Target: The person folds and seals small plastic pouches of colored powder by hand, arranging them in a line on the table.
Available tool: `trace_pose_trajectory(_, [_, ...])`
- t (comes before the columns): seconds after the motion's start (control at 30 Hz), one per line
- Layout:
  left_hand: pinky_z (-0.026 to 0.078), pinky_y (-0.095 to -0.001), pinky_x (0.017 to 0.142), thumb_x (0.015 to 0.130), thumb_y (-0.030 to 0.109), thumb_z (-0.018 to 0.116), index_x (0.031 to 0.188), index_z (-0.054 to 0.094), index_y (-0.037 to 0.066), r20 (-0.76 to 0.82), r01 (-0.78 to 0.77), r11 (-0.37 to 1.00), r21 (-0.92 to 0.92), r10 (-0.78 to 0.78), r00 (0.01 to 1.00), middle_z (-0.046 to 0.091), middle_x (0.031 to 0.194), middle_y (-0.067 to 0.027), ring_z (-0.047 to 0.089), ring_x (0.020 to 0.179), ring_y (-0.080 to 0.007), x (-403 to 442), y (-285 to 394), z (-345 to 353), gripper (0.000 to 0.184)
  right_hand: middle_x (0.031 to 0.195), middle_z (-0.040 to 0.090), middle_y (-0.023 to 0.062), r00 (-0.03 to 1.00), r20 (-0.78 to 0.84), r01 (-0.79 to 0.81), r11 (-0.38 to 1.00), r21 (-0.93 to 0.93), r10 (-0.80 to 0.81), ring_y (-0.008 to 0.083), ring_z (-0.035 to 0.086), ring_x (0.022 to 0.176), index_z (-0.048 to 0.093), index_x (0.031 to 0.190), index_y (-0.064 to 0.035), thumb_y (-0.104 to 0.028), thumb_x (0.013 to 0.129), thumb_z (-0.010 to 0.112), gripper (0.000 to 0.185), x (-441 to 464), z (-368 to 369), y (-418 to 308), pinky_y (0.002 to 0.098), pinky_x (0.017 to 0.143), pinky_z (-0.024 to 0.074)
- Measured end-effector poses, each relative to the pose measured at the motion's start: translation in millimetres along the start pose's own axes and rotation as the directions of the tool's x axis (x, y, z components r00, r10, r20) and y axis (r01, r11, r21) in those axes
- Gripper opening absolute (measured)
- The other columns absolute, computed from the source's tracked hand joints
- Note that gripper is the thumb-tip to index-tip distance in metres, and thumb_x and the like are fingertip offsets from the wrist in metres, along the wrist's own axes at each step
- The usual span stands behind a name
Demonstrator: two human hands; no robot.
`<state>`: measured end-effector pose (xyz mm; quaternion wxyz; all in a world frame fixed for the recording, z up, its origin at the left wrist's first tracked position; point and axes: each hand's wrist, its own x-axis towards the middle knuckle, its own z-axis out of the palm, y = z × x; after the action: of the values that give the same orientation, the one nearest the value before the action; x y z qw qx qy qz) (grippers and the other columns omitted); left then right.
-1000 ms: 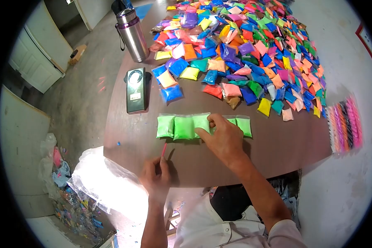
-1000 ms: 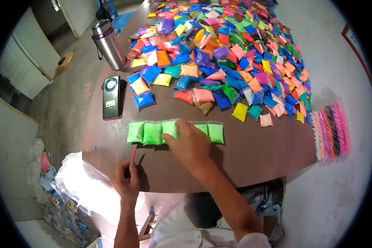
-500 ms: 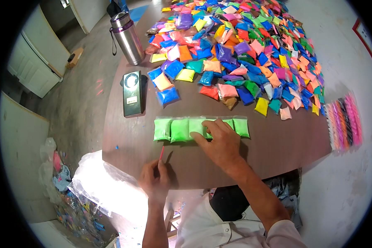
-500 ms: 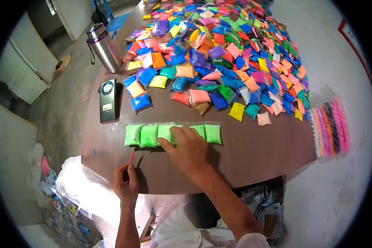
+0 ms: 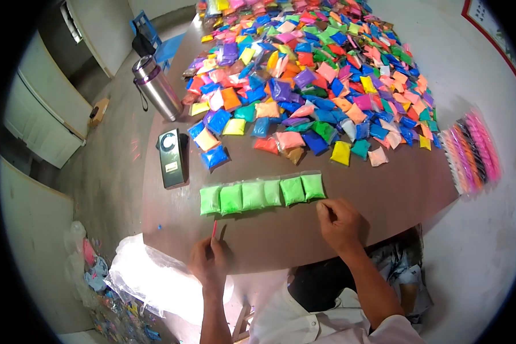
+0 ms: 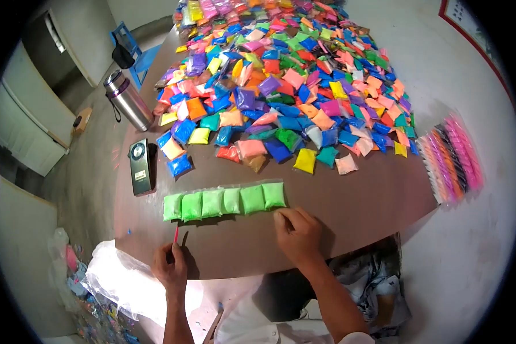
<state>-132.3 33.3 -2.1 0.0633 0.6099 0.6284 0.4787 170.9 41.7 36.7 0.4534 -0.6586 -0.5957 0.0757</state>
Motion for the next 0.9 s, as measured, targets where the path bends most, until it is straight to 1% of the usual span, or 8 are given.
trace_pose_trajectory(0.03, [0.052,-0.0341,0.062,0.095,0.006,0.074,0.088,0.069,0.0,-0.001,-0.009,1.0,0.017,0.009,1.0,0.069,0.078,-0.0132,0.065,0.065,-0.0218,-1,-1,1,0.011,0.08,0.07,0.0108,0.999,-0.011,-0.046,0.999,-0.006,0.046,0.0302,0.069,0.07,0.074,0.092,-0.0044,-0.005,0.088,0.076,0.004,-4,-5,6,0.0374,0.063,0.0537])
trace_pose_trajectory(0.27, [0.051,-0.0342,0.06,0.095,0.007,0.076,0.089,0.069,0.001,0.057,-0.082,0.991,0.107,0.077,0.995,0.066,0.077,-0.0122,0.063,0.063,-0.0223,-4,-11,2,0.01,0.082,0.071,0.0104,0.998,-0.055,-0.043,0.995,-0.087,0.038,0.03,0.069,0.073,0.075,0.093,-0.0049,-0.009,0.086,0.079,0.009,-21,-18,28,0.0396,0.066,0.0555])
trace_pose_trajectory(0.37, [0.056,-0.0396,0.062,0.089,0.007,0.077,0.09,0.071,0.006,0.099,-0.088,0.989,0.116,0.076,0.992,0.072,0.082,-0.0132,0.071,0.069,-0.0289,-3,-12,0,0.006,0.091,0.072,0.0089,0.991,0.02,-0.128,0.99,-0.059,0.13,0.0303,0.071,0.083,0.076,0.097,-0.008,-0.01,0.084,0.082,0.014,-17,-13,13,0.0385,0.072,0.0564])
trace_pose_trajectory(0.43, [0.056,-0.0402,0.061,0.089,0.009,0.078,0.089,0.072,0.007,0.113,-0.041,0.994,0.106,0.029,0.993,0.072,0.082,-0.0127,0.071,0.067,-0.0286,-3,-6,-2,0.006,0.105,0.072,0.0049,0.99,0.05,0.138,0.988,-0.074,-0.134,0.0278,0.07,0.102,0.076,0.101,-0.0124,-0.013,0.083,0.081,0.019,-5,-2,-1,0.0382,0.085,0.0549])
trace_pose_trajectory(0.47, [0.056,-0.0402,0.061,0.089,0.009,0.078,0.089,0.072,0.007,0.116,-0.037,0.993,0.114,0.024,0.993,0.072,0.082,-0.0127,0.071,0.067,-0.0286,-3,-4,-2,0.006,0.105,0.072,0.0049,0.99,0.057,0.134,0.989,-0.068,-0.13,0.0278,0.07,0.102,0.076,0.101,-0.0124,-0.013,0.083,0.081,0.019,0,5,-8,0.0382,0.085,0.0549])
trace_pose_trajectory(0.53, [0.051,-0.034,0.059,0.093,0.004,0.076,0.092,0.071,0.002,0.089,-0.08,0.99,0.114,0.071,0.994,0.066,0.079,-0.012,0.063,0.063,-0.0214,-2,-3,1,0.006,0.116,0.071,0.004,0.927,0.181,0.341,0.939,-0.034,-0.33,0.0257,0.065,0.119,0.077,0.109,-0.0116,-0.015,0.082,0.083,0.028,10,20,-22,0.0427,0.104,0.0482])
trace_pose_trajectory(0.73, [0.052,-0.035,0.059,0.093,0.006,0.076,0.092,0.07,0.002,0.076,0.008,0.995,0.098,-0.015,0.997,0.067,0.08,-0.0127,0.065,0.063,-0.0223,-1,4,1,0.007,0.12,0.071,0.0027,0.894,0.224,0.4,0.917,-0.01,-0.388,0.0239,0.061,0.126,0.074,0.117,-0.0125,-0.021,0.086,0.08,0.033,22,69,-37,0.0544,0.115,0.0355])
trace_pose_trajectory(0.9, [0.052,-0.0354,0.059,0.094,0.007,0.077,0.091,0.07,0.002,0.066,-0.05,0.992,0.114,0.043,0.997,0.068,0.08,-0.0131,0.065,0.062,-0.0233,-1,-1,4,0.009,0.121,0.072,0.0024,0.888,0.225,0.411,0.912,0.001,-0.401,0.023,0.062,0.125,0.074,0.115,-0.0141,-0.021,0.087,0.079,0.03,24,86,-28,0.0569,0.115,0.0346])
